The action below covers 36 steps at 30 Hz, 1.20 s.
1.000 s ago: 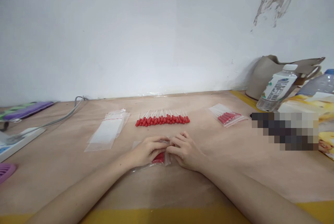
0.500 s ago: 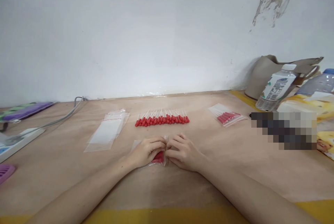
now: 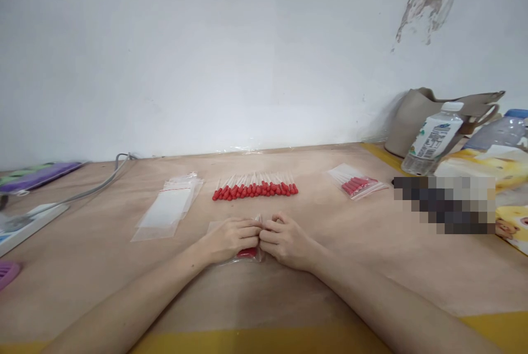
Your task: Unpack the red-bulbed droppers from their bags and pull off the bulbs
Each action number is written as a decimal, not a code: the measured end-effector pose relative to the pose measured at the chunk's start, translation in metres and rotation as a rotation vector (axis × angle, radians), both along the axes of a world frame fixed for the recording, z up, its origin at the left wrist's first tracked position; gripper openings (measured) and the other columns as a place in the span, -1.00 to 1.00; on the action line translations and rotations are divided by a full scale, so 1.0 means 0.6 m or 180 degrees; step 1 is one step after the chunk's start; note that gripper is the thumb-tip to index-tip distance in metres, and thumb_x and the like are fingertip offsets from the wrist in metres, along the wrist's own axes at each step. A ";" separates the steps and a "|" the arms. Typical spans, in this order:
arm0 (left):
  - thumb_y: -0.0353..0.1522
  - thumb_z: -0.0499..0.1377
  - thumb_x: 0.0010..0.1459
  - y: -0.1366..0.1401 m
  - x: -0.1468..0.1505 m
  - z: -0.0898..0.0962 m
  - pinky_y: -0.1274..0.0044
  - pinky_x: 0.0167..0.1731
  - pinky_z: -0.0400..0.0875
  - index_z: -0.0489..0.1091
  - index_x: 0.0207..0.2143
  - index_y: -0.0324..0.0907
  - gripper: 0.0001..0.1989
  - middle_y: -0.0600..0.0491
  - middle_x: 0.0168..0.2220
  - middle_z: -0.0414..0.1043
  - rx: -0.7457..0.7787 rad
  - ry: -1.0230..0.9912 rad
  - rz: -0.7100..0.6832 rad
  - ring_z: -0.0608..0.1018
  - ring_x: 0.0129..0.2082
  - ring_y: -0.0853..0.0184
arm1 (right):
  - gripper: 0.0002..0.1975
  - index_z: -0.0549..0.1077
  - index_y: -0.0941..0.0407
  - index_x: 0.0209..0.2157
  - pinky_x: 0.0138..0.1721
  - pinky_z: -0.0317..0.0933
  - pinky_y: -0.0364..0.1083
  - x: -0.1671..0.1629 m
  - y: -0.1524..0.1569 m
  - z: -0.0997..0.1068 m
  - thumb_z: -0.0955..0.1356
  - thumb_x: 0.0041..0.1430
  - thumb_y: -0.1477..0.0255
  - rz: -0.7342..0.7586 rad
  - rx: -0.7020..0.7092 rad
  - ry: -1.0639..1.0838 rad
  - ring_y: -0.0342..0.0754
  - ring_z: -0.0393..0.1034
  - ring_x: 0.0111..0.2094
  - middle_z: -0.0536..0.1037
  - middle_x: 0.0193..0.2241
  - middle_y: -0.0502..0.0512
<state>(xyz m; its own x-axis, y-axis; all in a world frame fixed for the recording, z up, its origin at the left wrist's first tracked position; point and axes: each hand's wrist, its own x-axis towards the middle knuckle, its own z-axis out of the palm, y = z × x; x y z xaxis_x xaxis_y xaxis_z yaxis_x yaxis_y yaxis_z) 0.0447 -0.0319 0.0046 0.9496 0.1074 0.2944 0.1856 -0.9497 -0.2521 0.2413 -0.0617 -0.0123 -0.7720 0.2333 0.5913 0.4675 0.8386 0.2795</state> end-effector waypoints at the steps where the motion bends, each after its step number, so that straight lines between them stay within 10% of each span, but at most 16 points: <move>1: -0.42 -0.08 0.25 0.000 -0.002 0.000 0.55 -0.15 0.34 0.30 -0.39 -0.22 -0.78 0.08 -0.30 0.41 -0.0010 0.0003 0.0000 0.43 -0.15 0.39 | -0.70 0.30 0.15 -0.55 -0.29 -0.03 -0.11 0.000 0.000 0.000 0.12 0.20 0.61 -0.0020 -0.0050 -0.0036 -0.19 0.16 -0.41 0.35 -0.56 -0.05; 13: -0.46 -0.14 0.25 0.001 -0.037 0.080 0.48 -0.16 0.37 0.28 -0.19 -0.20 -0.77 -0.02 -0.13 0.37 -0.0076 0.0116 0.0491 0.43 -0.12 0.33 | -0.77 0.40 0.12 -0.33 -0.26 0.07 -0.06 0.010 -0.017 0.025 0.19 0.18 0.31 -0.0543 -0.2101 0.0575 -0.08 0.22 -0.33 0.42 -0.42 0.07; 24: -0.20 -0.04 0.20 -0.036 -0.066 0.039 0.31 0.00 0.23 -0.17 0.20 -0.08 -0.44 -0.06 0.14 0.10 -0.2139 -0.0346 0.1427 0.26 0.08 0.20 | -0.81 0.46 0.11 -0.28 -0.36 0.14 -0.16 -0.010 -0.008 0.015 0.27 0.07 0.44 -0.0500 -0.2971 0.1271 -0.15 0.28 -0.45 0.45 -0.51 -0.02; 36: -0.24 0.04 0.15 -0.028 -0.072 0.004 0.27 0.05 0.15 -0.24 0.22 -0.09 -0.34 -0.07 0.15 0.09 -0.2205 -0.0656 0.1265 0.20 0.12 0.21 | -0.70 0.35 0.15 -0.30 -0.41 0.15 -0.16 -0.018 0.014 0.010 0.37 -0.04 0.26 -0.0469 -0.3860 0.1693 -0.15 0.25 -0.42 0.42 -0.42 0.00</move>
<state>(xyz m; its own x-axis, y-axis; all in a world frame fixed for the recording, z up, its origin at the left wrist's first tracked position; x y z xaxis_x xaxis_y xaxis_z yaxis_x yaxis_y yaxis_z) 0.0018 -0.0490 0.0070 0.7367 0.6453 0.2021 0.5191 -0.7313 0.4425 0.2304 -0.0536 -0.0063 -0.4356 0.8837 0.1712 0.3934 0.3580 -0.8468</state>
